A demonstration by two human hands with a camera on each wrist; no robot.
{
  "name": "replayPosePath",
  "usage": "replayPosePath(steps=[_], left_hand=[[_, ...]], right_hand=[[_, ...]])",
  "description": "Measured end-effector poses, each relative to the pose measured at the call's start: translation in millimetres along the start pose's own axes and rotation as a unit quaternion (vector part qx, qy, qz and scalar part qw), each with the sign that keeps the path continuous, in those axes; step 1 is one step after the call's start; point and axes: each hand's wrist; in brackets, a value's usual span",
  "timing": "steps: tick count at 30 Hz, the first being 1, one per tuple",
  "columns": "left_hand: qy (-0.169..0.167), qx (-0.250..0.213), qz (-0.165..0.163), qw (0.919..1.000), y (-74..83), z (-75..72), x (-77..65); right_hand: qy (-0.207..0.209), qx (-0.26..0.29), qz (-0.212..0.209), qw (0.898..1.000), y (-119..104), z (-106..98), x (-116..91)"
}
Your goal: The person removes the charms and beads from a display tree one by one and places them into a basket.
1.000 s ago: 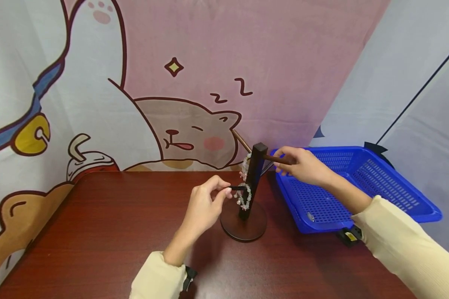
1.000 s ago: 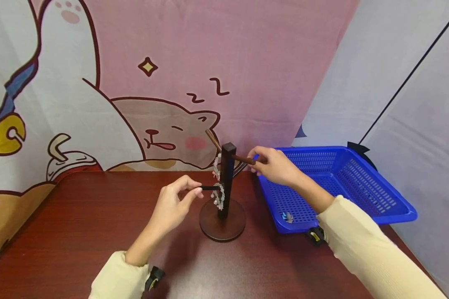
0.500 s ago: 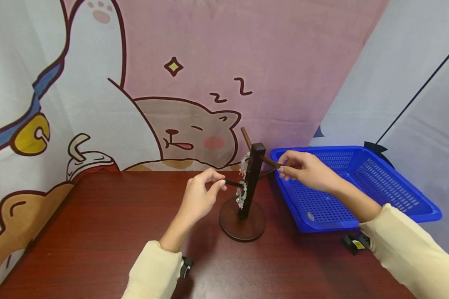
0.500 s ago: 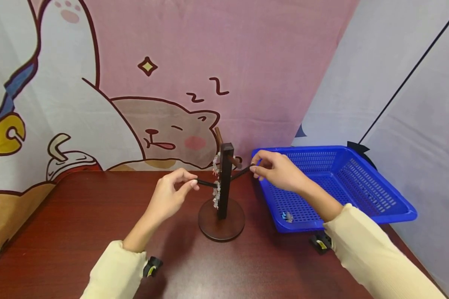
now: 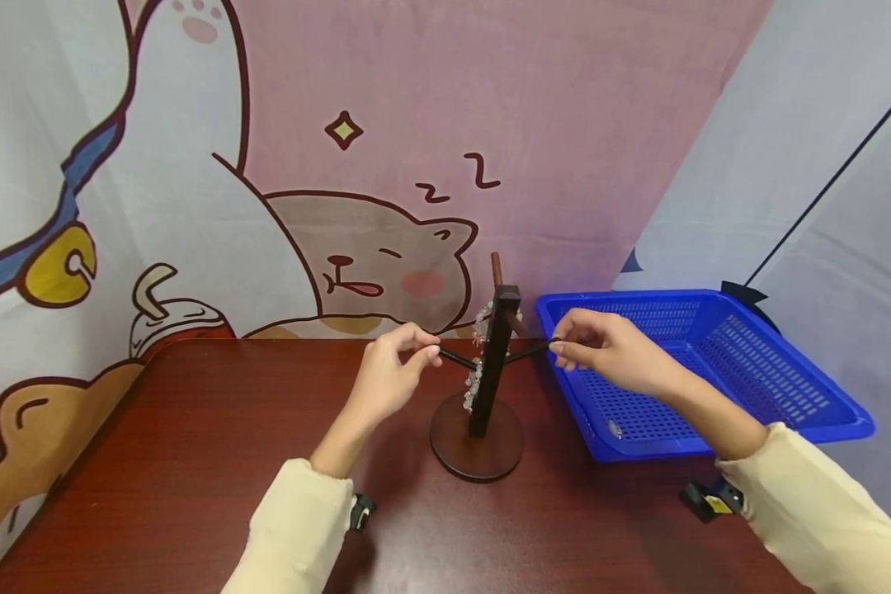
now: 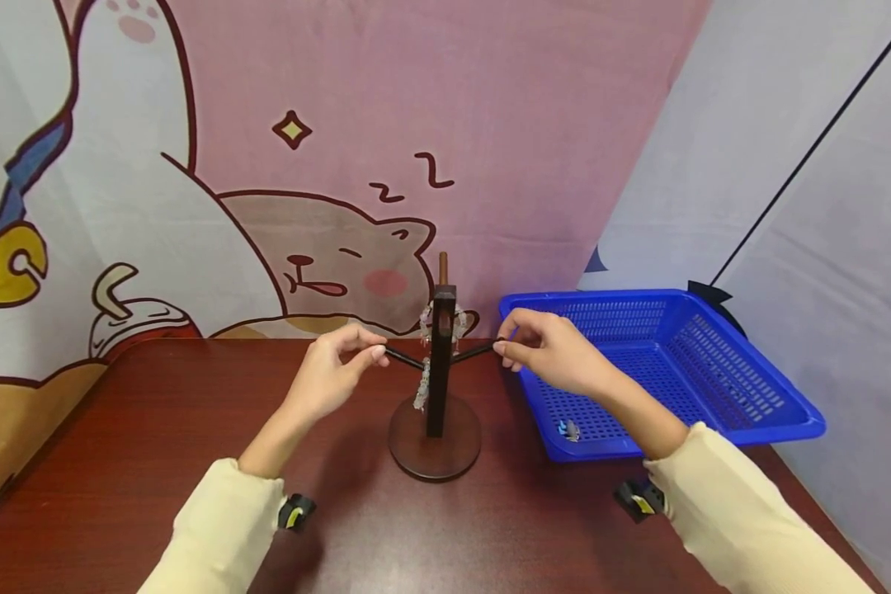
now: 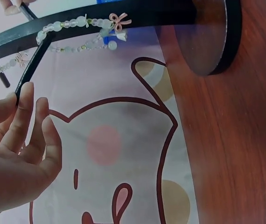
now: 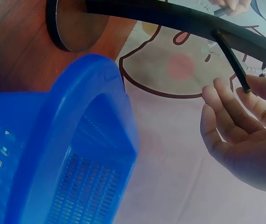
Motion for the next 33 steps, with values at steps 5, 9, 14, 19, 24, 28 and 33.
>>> replayPosePath(steps=[5, 9, 14, 19, 24, 28, 33], left_hand=[[-0.002, 0.008, -0.004, 1.0000, -3.3, -0.2, 5.6], [0.003, 0.010, 0.006, 0.9999, -4.3, -0.7, 7.0], [0.009, 0.007, 0.010, 0.9999, -3.2, -1.4, 6.4], [0.014, 0.011, 0.017, 0.9997, -3.8, -0.4, 5.2], [0.015, 0.018, 0.014, 0.9996, -2.9, -2.1, 2.5], [0.019, 0.027, 0.027, 0.9991, -1.0, -4.8, 0.7], [0.034, 0.016, 0.057, 0.9976, 8.1, -7.4, -0.4]], right_hand=[[0.004, 0.005, 0.002, 1.000, -4, 3, -4], [0.008, 0.009, 0.002, 1.000, -6, 5, -7], [0.006, 0.028, 0.003, 1.000, -8, 7, -10], [0.008, 0.038, 0.005, 0.999, -8, 8, -11], [0.009, 0.044, -0.002, 0.999, -8, 9, -10], [0.012, 0.044, -0.005, 0.999, -8, 9, -10], [0.010, 0.047, -0.010, 0.999, -8, 8, -9]])
Point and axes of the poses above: each hand's wrist, its own x-axis towards the middle knuckle, its own z-axis out of the palm, y = z × x, and after that the axes turned 12 degrees about y, right-handed
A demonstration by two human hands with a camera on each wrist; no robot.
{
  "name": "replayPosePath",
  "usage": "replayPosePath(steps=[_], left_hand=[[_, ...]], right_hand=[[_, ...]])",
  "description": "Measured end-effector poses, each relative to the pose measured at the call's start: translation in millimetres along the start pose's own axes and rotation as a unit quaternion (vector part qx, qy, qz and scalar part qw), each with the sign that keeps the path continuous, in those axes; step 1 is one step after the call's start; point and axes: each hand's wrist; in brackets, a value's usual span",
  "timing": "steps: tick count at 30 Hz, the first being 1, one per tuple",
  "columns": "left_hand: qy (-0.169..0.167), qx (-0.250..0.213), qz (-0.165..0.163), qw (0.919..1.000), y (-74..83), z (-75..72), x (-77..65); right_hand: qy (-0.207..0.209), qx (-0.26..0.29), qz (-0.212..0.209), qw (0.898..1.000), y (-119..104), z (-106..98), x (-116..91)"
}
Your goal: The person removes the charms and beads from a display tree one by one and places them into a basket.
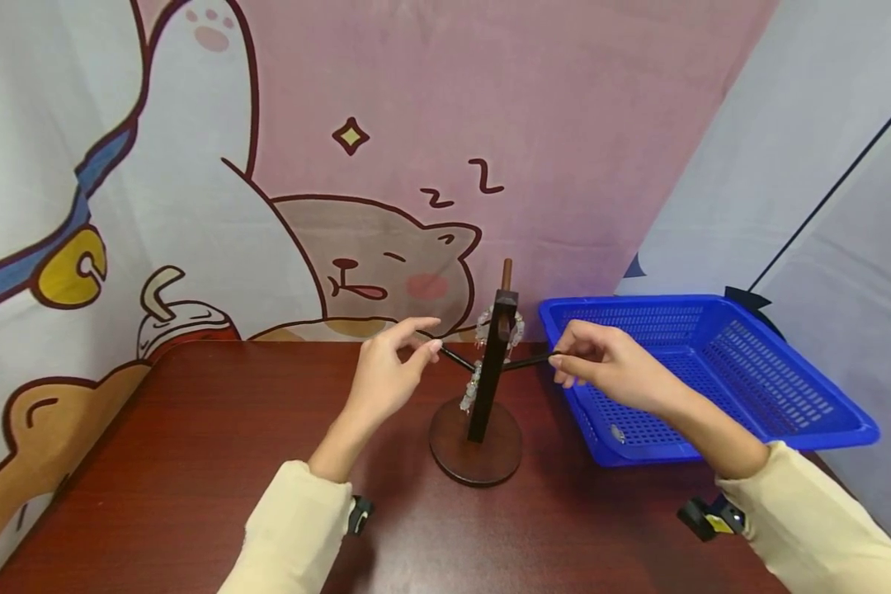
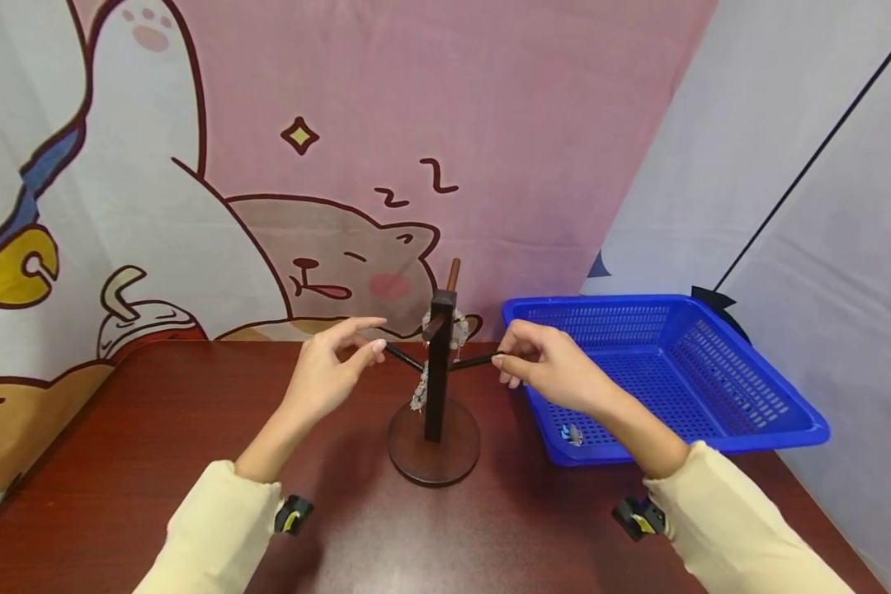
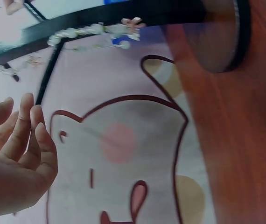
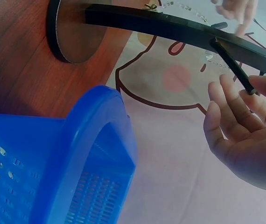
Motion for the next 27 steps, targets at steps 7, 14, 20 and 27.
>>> replayPosePath(steps=[7, 14, 20, 27], left_hand=[[0.000, -0.035, 0.045, 0.9984, 34.7, -2.2, -2.3], [0.001, -0.075, 0.083, 0.9938, 66.4, -0.8, -9.1], [0.019, -0.097, 0.107, 0.9893, 77.1, 4.8, -11.4], [0.037, -0.105, 0.136, 0.9844, 78.4, 10.2, -9.0]], right_hand=[[0.000, 0.001, 0.001, 1.000, 1, 0, 0], [-0.001, 0.003, 0.001, 1.000, 1, 0, 0], [-0.001, 0.003, 0.001, 1.000, 0, 0, 0], [-0.004, 0.004, -0.001, 1.000, 1, -1, 0]])
Point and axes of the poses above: each hand's wrist, its own x-axis towards the middle knuckle, its own z-axis out of the palm, y = z × x, and after that the axes turned 12 degrees about y, right-handed
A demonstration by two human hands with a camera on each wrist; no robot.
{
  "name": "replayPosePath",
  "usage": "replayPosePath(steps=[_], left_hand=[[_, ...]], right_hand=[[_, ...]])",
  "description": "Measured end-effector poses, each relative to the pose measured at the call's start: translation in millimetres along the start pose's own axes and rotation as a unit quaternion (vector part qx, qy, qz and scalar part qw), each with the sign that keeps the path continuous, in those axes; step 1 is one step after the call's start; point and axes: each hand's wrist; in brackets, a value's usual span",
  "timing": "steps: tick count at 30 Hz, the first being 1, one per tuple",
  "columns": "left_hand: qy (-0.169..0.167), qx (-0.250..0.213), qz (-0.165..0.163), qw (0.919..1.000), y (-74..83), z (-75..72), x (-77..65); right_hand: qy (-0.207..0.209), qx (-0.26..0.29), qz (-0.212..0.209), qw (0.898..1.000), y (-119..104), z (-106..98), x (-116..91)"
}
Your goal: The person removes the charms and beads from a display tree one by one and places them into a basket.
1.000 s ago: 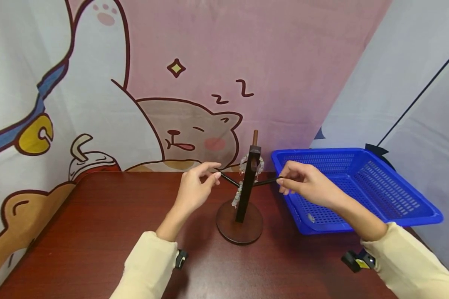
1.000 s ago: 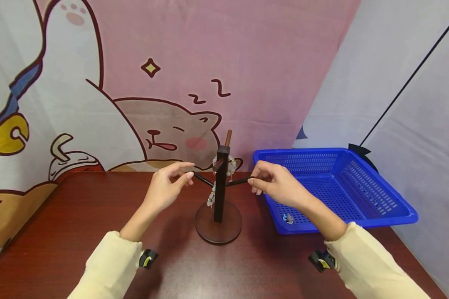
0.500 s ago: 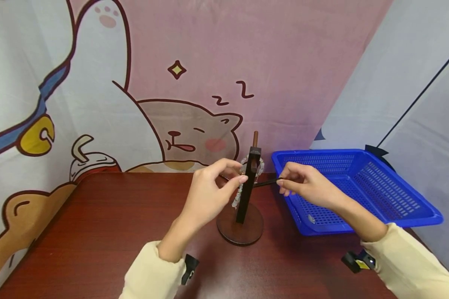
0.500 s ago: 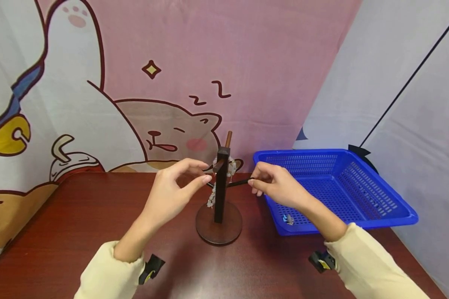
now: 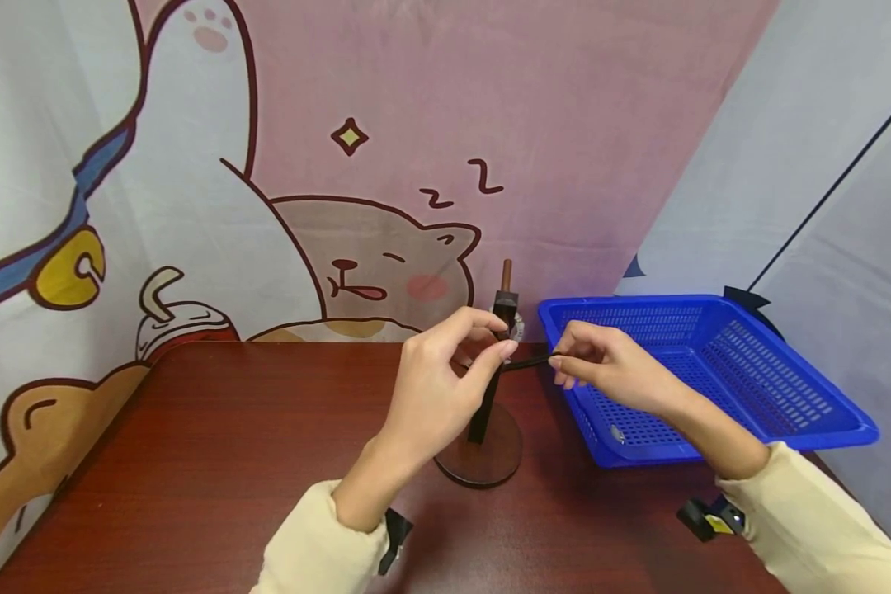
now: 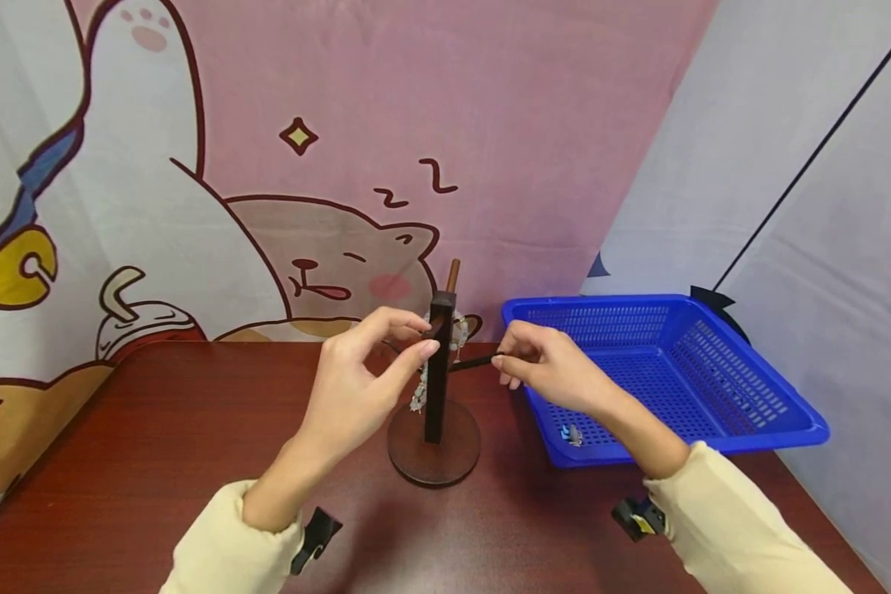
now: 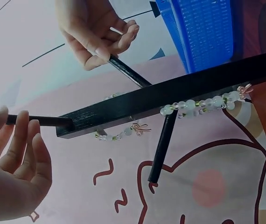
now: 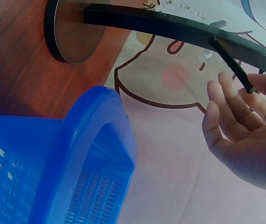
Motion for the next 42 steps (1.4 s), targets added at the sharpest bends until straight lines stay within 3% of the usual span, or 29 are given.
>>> replayPosePath(steps=[10, 31, 42], left_hand=[[-0.006, 0.010, 0.023, 0.9997, 3.8, -1.2, 2.4], [-0.008, 0.096, 0.067, 0.9931, 5.5, -3.3, 7.3], [-0.008, 0.097, 0.052, 0.9939, 1.6, -8.0, 10.4]], right_hand=[[-0.005, 0.002, 0.004, 1.000, -1, 0, 0], [-0.005, -0.010, -0.002, 1.000, 0, 0, -2], [-0.008, -0.009, 0.005, 1.000, -3, 0, -5]])
Point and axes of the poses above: each hand's wrist, its own x-axis towards the middle knuckle, its own z-axis out of the palm, y = z × x, and after that the axes turned 12 degrees about y, right-handed
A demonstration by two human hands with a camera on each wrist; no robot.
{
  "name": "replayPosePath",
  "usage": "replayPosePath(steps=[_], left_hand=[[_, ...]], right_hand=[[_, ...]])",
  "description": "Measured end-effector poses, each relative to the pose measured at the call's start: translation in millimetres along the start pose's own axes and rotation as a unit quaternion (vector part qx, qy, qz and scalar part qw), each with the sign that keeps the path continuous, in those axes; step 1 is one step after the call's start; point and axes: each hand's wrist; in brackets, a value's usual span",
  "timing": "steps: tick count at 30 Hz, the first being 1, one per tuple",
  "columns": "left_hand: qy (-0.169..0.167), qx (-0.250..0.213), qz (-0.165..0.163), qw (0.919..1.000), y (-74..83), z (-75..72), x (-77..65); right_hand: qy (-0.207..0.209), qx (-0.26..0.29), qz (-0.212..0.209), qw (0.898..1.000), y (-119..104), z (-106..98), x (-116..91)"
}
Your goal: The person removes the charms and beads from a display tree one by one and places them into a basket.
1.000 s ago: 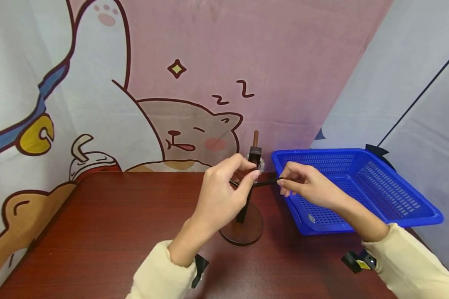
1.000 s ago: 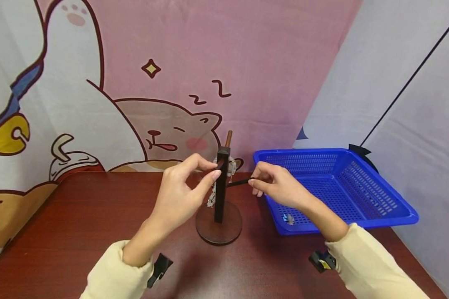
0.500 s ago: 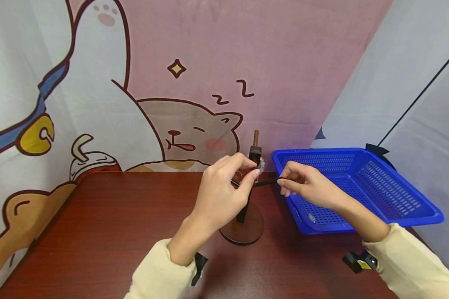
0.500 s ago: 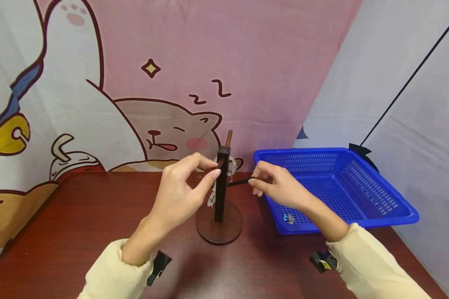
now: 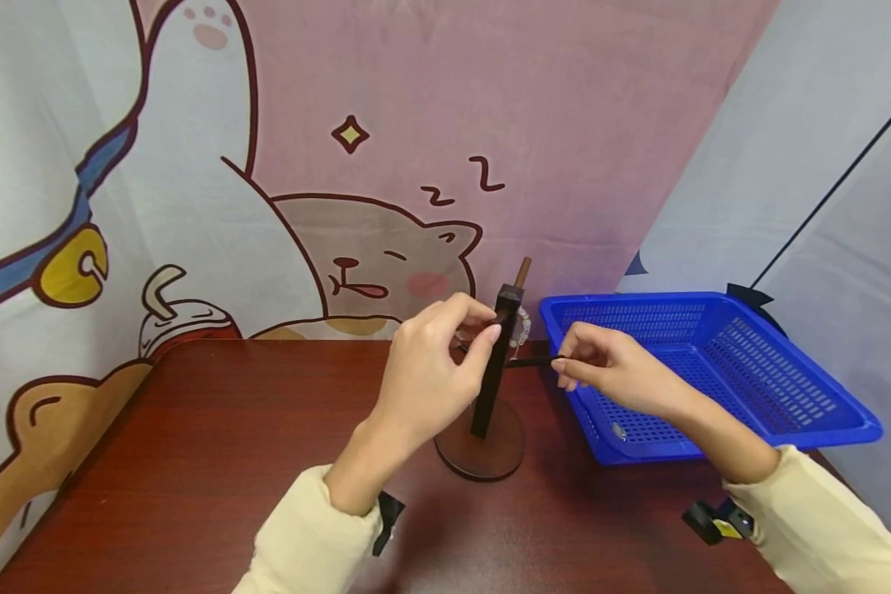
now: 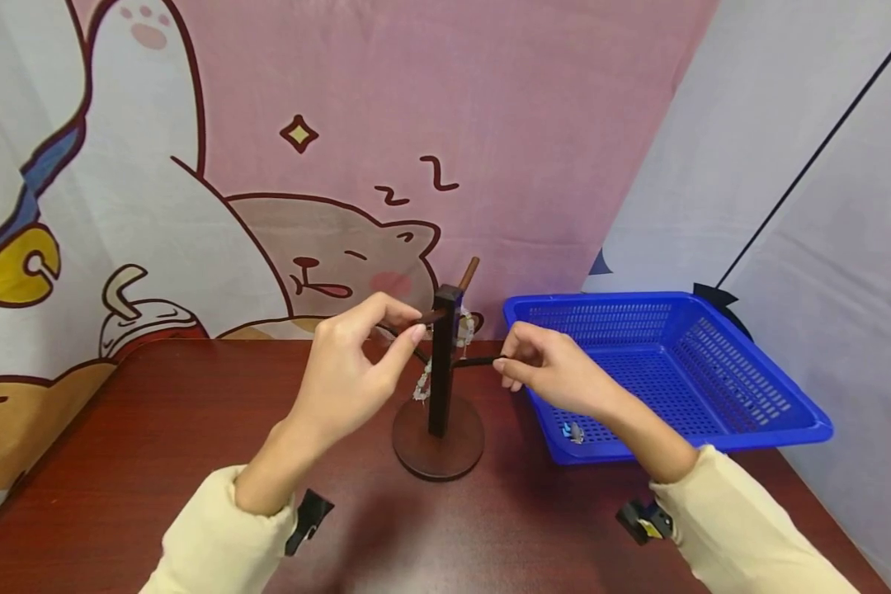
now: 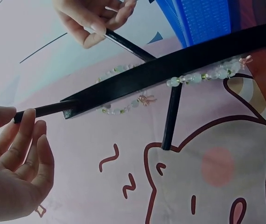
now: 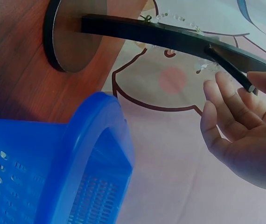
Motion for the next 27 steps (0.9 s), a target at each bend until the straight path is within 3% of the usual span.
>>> replayPosePath(steps=[7, 20, 27], left_hand=[[0.001, 0.010, -0.009, 0.9999, -6.7, -4.7, 3.6], [-0.014, -0.020, -0.095, 0.9952, -21.9, -14.6, 12.5], [-0.030, -0.023, -0.130, 0.9908, -23.8, -20.7, 16.7]], right_hand=[[-0.006, -0.009, 0.002, 1.000, -3, 1, -4], [0.001, 0.034, -0.038, 0.999, -14, 16, -10], [0.010, 0.050, -0.082, 0.995, -14, 20, -10]])
Point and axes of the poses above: each hand's wrist, its own x-axis towards the middle knuckle, its own z-axis out of the palm, y = z × x, and after that the axes turned 12 degrees about y, right-handed
